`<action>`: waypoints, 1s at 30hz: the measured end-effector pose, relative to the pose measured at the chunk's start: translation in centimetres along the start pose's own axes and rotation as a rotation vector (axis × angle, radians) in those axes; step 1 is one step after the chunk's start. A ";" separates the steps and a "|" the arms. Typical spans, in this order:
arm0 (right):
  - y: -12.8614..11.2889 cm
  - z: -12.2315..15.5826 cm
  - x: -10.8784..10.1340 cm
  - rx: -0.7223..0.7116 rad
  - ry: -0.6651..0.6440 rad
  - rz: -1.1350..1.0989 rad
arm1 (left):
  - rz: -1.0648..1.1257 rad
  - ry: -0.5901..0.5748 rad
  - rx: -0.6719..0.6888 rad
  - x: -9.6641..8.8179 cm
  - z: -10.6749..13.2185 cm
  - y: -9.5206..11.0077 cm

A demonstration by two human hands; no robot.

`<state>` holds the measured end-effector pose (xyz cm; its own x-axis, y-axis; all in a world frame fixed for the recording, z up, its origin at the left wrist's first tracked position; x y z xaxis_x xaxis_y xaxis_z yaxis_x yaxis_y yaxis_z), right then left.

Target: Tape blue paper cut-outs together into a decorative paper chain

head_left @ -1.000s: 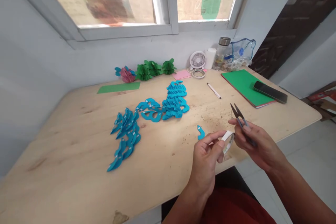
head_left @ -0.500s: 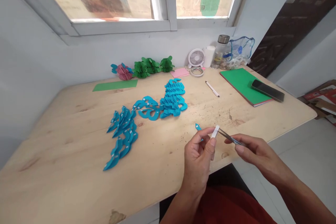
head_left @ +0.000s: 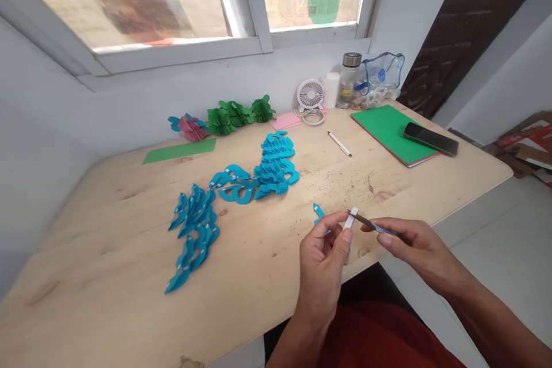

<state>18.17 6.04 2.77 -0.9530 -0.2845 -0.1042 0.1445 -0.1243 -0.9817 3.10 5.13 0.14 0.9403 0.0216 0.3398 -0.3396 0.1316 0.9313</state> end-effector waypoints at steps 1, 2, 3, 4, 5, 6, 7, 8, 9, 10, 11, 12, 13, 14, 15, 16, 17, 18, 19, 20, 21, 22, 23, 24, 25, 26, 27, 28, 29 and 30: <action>0.0 0.0 -0.1 -0.002 0.006 0.001 | -0.007 0.000 0.001 0.0 0.0 0.0; 0.0 0.0 -0.1 -0.004 0.009 0.003 | -0.015 0.002 0.004 0.1 0.0 0.0; 0.1 0.1 -0.1 -0.004 0.008 0.005 | -0.025 0.005 0.007 0.1 0.0 0.1; 0.1 0.1 -0.1 -0.005 0.006 0.005 | -0.038 0.009 0.009 0.1 -0.1 0.1; 0.2 0.2 -0.1 -0.006 0.001 0.004 | -0.056 0.017 0.012 0.0 -0.1 0.2; 0.3 0.2 -0.1 -0.008 -0.003 0.003 | -0.080 0.024 0.016 0.0 -0.1 0.3; 0.3 0.3 -0.1 -0.010 -0.007 0.001 | -0.111 0.029 0.020 0.0 -0.2 0.4; 0.3 0.4 -0.2 -0.012 -0.010 0.000 | -0.144 0.031 0.024 0.0 -0.2 0.6; 0.4 0.5 -0.3 -0.012 -0.012 0.001 | -0.178 0.030 0.028 0.0 -0.2 0.7; 0.3 0.6 -0.4 -0.012 -0.012 0.006 | -0.209 0.028 0.029 0.0 -0.2 0.9; 0.3 0.7 -0.5 -0.010 -0.009 0.014 | -0.234 0.026 0.027 0.1 -0.1 1.1; 0.2 0.8 -0.6 -0.010 -0.003 0.026 | -0.254 0.025 0.020 0.1 -0.1 1.2; 0.2 0.9 -0.7 -0.010 0.003 0.039 | -0.268 0.030 0.012 0.1 0.0 1.4; 0.1 1.0 -0.8 -0.009 0.009 0.048 | -0.278 0.038 0.002 0.1 0.0 1.5; 0.0 1.1 -0.9 -0.008 0.013 0.052 | -0.284 0.045 -0.008 0.2 0.1 1.6; -0.1 1.2 -0.9 -0.007 0.019 0.053 | -0.288 0.052 -0.018 0.2 0.1 1.7; -0.1 1.3 -1.0 -0.007 0.026 0.053 | -0.290 0.057 -0.026 0.3 0.2 1.7; -0.1 1.3 -1.0 -0.009 0.037 0.057 | -0.292 0.062 -0.033 0.4 0.3 1.7; -0.2 1.4 -1.1 -0.012 0.053 0.064 | -0.292 0.067 -0.036 0.4 0.3 1.7; -0.2 1.5 -1.2 -0.016 0.068 0.074 | -0.293 0.074 -0.037 0.4 0.3 1.7; -0.1 1.5 -1.3 -0.019 0.079 0.086 | -0.294 0.083 -0.034 0.5 0.4 1.7; -0.1 1.5 -1.3 -0.020 0.082 0.097 | -0.294 0.091 -0.028 0.5 0.4 1.7; 0.0 1.6 -1.2 -0.018 0.077 0.108 | -0.295 0.097 -0.020 0.5 0.5 1.7; 0.1 1.6 -1.1 -0.014 0.066 0.118 | -0.296 0.100 -0.010 0.5 0.5 1.8; 0.2 1.6 -0.9 -0.011 0.051 0.126 | -0.296 0.102 0.002 0.6 0.5 1.8; 0.3 1.6 -0.8 -0.009 0.039 0.132 | -0.297 0.104 0.014 0.6 0.5 1.9; 0.3 1.6 -0.6 -0.009 0.030 0.136 | -0.297 0.107 0.026 0.7 0.6 2.0; 0.3 1.6 -0.5 -0.010 0.026 0.139 | -0.296 0.111 0.036 0.7 0.6 2.0; 0.3 1.6 -0.5 -0.012 0.027 0.140 | -0.292 0.115 0.043 0.7 0.6 2.1; 0.3 1.6 -0.4 -0.015 0.029 0.140 | -0.287 0.119 0.048 0.7 0.6 2.1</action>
<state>19.03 4.57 2.81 -0.9311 -0.2705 -0.2447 0.2728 -0.0711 -0.9594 3.00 4.82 2.41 0.9932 0.1067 0.0473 -0.0583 0.1021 0.9931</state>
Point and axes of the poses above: each hand's wrist, its own z-axis away from the middle knuckle, its own x-axis out of the palm, y = z × x, the point moved 6 cm from there along -z, towards the middle knuckle, and after that the axes turned 10 degrees about -z, right-handed, at the moved point
